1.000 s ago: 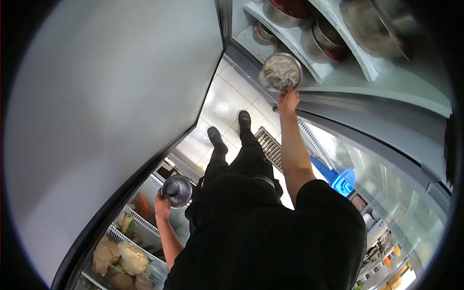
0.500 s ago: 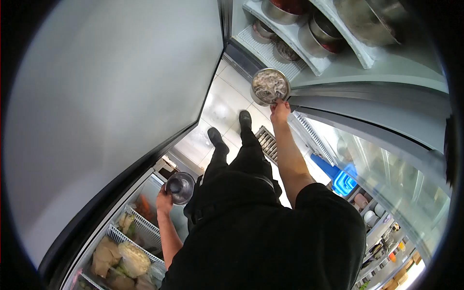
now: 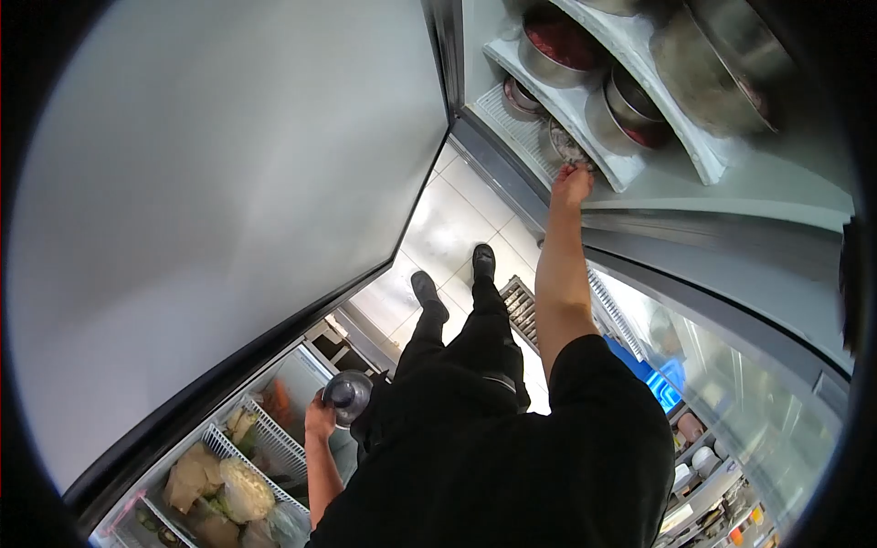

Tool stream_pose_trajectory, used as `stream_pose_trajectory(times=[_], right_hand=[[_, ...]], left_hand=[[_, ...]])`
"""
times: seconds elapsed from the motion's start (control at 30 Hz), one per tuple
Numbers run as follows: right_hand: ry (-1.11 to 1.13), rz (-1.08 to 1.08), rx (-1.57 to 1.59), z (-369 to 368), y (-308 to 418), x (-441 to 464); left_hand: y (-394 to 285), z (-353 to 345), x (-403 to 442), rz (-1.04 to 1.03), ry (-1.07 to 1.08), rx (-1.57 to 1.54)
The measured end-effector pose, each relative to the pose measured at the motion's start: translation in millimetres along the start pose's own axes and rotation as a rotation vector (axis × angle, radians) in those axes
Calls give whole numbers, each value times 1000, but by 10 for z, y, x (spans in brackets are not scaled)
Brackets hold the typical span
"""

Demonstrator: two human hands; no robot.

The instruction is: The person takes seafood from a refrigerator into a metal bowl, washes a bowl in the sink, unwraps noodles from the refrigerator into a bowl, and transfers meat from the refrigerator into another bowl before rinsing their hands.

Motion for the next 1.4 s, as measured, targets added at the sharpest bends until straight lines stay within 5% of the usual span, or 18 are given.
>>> stream_pose_trajectory(times=[0.3, 0.47, 0.57, 0.67, 0.77, 0.9, 0.97, 1.1, 1.2, 1.4], right_hand=[[144, -44, 37, -417, 10, 478], [300, -61, -7, -405, -33, 491], [230, -124, -92, -288, -91, 552], [125, -184, -206, -90, -205, 646], [198, -199, -357, -157, -23, 265], [387, -305, -678, 119, -235, -204], [713, -357, -899, 478, -645, -336], [983, -542, -1295, 85, 30, -2054], [1212, -362, -1388, -483, 654, -2793], [1239, 445, -1419, -1835, 2426, -3914]], left_hand=[[-369, -182, -27, 99, 11, 7], [-596, -313, 278, -15, -86, -189], [-1303, -138, 190, -21, -108, -217], [-1313, -319, 410, -191, -129, -446], [-1734, -192, 325, -150, -132, -243], [-2229, -190, 423, -275, -97, -431], [-2327, -246, 642, -375, -38, -414], [-2834, -384, 1077, -472, 184, -715], [-3481, -57, 705, -477, 335, -818], [-3935, 164, 691, -587, 469, -847]])
Point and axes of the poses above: each hand's wrist, its own x-axis towards the middle knuckle, its own z-axis out of the back of the hand, y = z × x, the point moved 9 cm from there along x, towards the middle knuckle, and after that the axes turned 2 degrees about -x, right-handed, at the moved point
